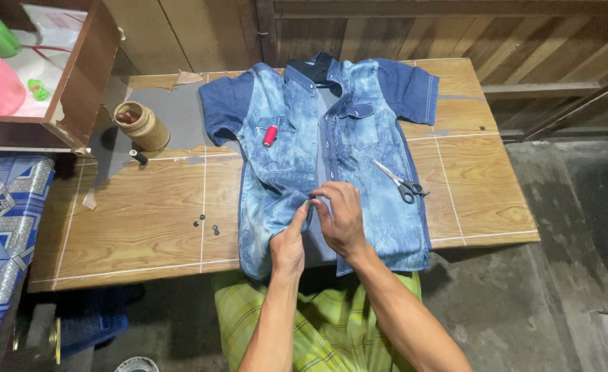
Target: The person sits at a table with a short-sleeve denim shirt laid flat and attaches buttons to its front placket. They thread a needle, position buttons one at a time along the placket, and stitch each one in place by hand, working down the shirt front.
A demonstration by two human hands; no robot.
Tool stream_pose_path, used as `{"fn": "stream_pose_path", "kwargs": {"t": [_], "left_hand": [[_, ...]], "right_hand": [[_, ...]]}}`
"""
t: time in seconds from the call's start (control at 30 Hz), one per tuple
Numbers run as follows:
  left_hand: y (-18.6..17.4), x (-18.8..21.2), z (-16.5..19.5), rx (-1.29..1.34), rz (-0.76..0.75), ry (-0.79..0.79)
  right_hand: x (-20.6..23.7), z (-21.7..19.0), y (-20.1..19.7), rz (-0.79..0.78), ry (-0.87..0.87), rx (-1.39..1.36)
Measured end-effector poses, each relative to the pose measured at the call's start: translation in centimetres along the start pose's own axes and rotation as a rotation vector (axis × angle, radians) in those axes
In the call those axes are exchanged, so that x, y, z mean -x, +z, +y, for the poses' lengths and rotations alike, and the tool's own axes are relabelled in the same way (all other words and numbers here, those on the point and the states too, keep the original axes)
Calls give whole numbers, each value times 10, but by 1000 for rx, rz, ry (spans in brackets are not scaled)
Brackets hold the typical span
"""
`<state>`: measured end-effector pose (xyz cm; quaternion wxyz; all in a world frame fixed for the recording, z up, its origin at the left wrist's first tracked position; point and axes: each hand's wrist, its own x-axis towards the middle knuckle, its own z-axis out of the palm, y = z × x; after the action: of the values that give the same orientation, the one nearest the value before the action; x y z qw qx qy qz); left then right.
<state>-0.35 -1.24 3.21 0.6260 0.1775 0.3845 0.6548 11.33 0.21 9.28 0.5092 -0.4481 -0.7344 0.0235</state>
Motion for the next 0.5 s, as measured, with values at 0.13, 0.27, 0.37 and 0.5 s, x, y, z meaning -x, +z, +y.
{"fn": "stream_pose_path", "kwargs": {"t": [0.13,0.27,0.37,0.5], "left_hand": [[1,2,3,-3,26,-21],[0,1,0,19,21,2],[-1,-1,-5,-1,29,22],[-4,-2,-10,-11,-4,52]], "right_hand": [[2,-2,-2,37,116,-134],[5,-4,0,57,149,-151],[5,-5,3,64,173,-128],[6,-4,7,68,186,-77]]}}
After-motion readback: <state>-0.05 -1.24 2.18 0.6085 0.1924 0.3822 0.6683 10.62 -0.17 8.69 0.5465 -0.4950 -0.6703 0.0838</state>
